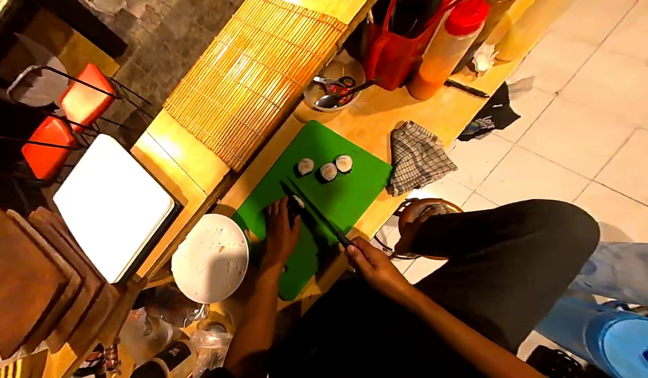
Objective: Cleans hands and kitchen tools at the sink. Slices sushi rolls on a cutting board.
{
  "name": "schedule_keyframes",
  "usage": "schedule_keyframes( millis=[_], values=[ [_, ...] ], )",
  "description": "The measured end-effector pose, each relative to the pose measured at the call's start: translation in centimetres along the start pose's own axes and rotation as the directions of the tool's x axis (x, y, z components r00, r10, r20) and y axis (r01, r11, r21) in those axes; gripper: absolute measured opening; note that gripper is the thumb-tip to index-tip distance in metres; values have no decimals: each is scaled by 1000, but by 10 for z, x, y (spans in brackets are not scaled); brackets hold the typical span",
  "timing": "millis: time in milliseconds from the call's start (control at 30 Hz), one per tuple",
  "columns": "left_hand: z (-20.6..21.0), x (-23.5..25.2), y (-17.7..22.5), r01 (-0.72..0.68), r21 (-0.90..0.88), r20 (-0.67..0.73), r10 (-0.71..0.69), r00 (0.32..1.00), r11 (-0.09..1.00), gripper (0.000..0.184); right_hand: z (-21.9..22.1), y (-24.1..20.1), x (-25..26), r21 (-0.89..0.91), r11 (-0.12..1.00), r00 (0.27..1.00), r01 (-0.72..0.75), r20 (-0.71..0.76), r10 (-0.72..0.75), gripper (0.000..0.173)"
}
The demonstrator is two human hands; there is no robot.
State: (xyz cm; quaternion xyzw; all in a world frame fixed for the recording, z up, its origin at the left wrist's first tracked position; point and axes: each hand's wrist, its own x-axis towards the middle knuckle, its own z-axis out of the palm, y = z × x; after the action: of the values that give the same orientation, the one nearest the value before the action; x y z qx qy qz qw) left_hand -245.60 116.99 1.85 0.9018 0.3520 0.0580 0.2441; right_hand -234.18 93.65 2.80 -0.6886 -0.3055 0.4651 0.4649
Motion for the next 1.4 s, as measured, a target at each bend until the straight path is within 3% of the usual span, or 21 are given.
schedule_keyframes(
  millis=[200,267,367,500,567,733,933,1167,1400],
  values=[
    [5,-7,3,21,44,25,-22,999,999,59,12,-12,4,-203,978,983,-49,163,83,43],
    [2,-9,4,1,19,14,-1,1000,1000,59,8,-7,1,-185,983,995,-7,98,25,41],
    [-13,-10,14,45,-99,12,-44,999,994,42,0,3,-10,-89,992,995,87,-49,-91,37],
    [-30,-4,30,217,-25,251,-204,946,976,54,-14,7,-23,17,999,996,43,-85,-41,35],
    [-31,-4,35,235,3,283,-227,932,972,51,-19,9,-25,57,998,997,27,-77,-23,34],
    [-10,-4,27,111,-135,-5,-113,994,985,50,-21,7,-21,77,997,998,31,-51,-27,32],
    [5,0,19,64,2,38,-64,997,998,57,-21,6,-7,-13,1000,1000,19,-24,-19,33],
    [7,1,24,72,98,87,-80,993,993,51,-5,1,-1,-197,980,995,0,95,20,39],
    [17,10,35,37,17,-40,-36,999,999,47,-16,-9,-21,-160,980,978,116,-154,-141,38]
  ],
)
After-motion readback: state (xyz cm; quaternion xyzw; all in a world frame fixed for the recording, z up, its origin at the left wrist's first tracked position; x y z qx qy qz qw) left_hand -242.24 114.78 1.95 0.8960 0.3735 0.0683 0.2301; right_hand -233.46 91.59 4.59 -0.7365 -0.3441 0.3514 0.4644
